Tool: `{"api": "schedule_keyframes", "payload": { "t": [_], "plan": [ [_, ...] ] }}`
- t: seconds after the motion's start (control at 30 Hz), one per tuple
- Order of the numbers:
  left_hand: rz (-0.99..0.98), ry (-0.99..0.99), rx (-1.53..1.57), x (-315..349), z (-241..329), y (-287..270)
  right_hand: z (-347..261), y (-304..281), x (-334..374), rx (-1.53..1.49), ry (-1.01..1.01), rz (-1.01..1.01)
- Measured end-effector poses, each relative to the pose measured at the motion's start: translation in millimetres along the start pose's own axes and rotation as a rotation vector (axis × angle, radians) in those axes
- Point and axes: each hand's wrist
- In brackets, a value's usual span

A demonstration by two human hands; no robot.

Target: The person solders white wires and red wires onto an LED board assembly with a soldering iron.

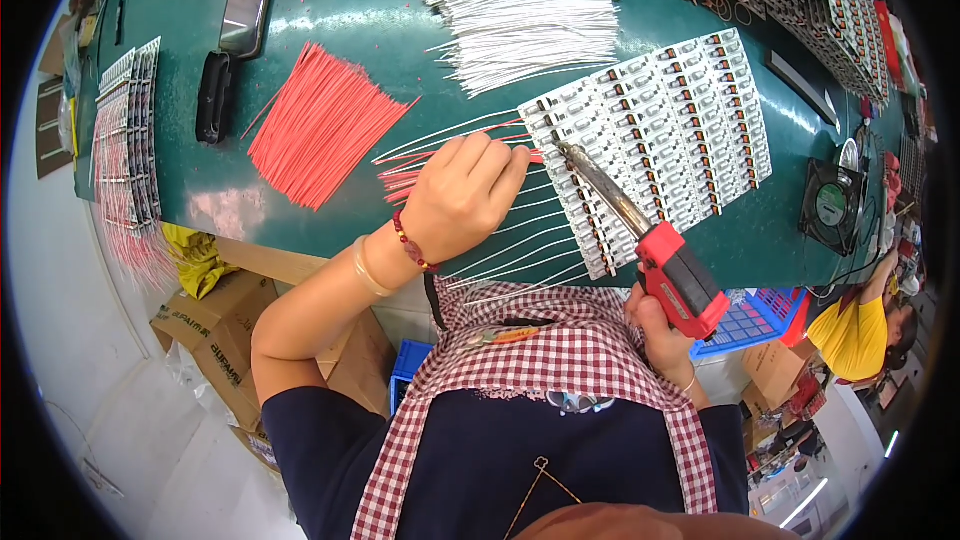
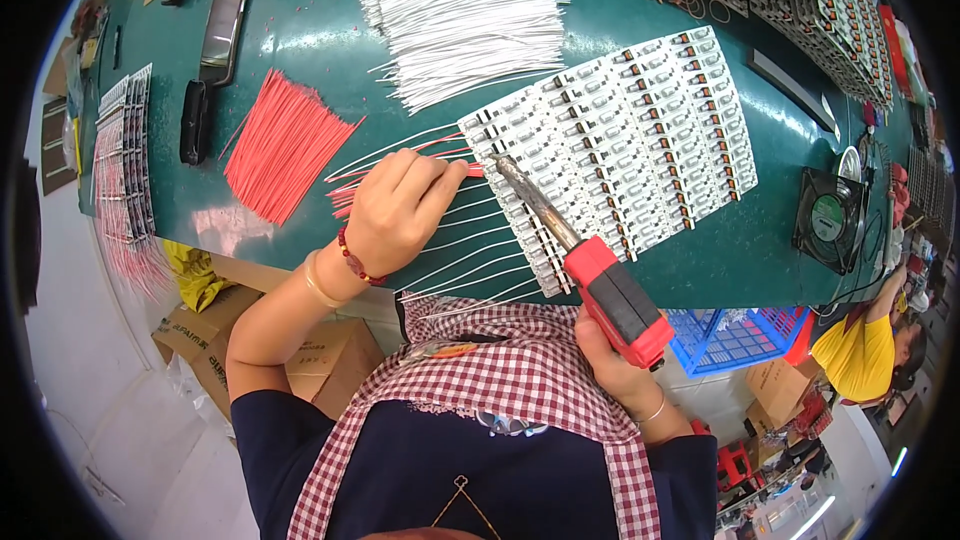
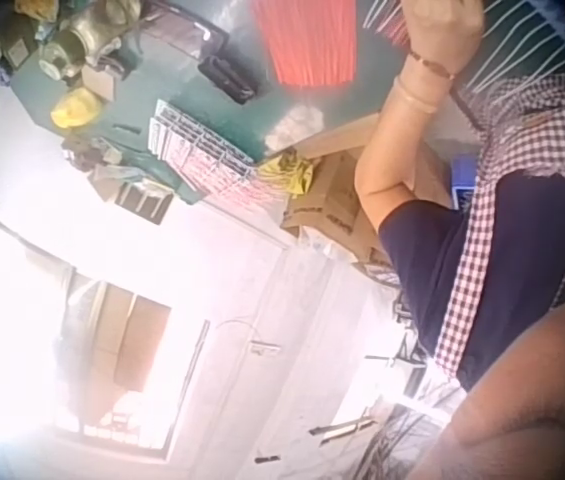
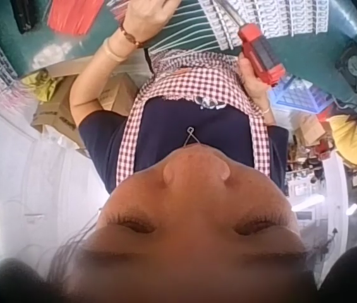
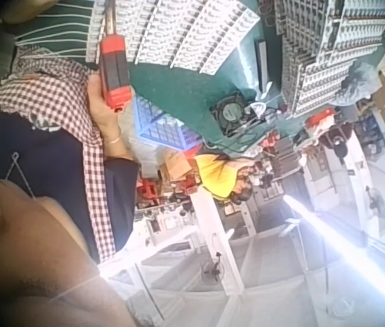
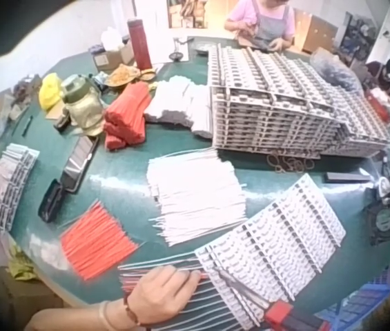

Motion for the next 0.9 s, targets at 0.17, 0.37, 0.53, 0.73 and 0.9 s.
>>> {"api": "schedule_keyframes", "payload": {
  "t": [0.17,0.37,0.53,0.73,0.9],
  "plan": [
    [0.043,0.01,-0.026,-2.6,0.2,-0.7,11.5,-0.1,1.0,0.072,-0.065,0.006],
    [0.03,0.054,-0.008,1.9,9.0,-5.5,17.2,-3.1,4.2,0.112,-0.076,-0.042],
    [0.001,0.027,-0.002,2.9,9.8,-2.9,18.5,-0.5,2.3,0.094,-0.046,-0.028],
    [-0.024,0.025,-0.001,1.7,9.8,-2.7,19.6,0.5,0.3,0.135,-0.007,0.015],
    [-0.025,0.025,0.002,2.5,10.0,-1.4,24.1,-3.0,1.9,0.11,0.003,0.008]
  ]
}}
Point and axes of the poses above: each hand's wrist, its own x-axis away from the middle knuckle, its own y-axis out of the palm, z = x × y, and after that the axes turned 12 degrees about y, right-handed
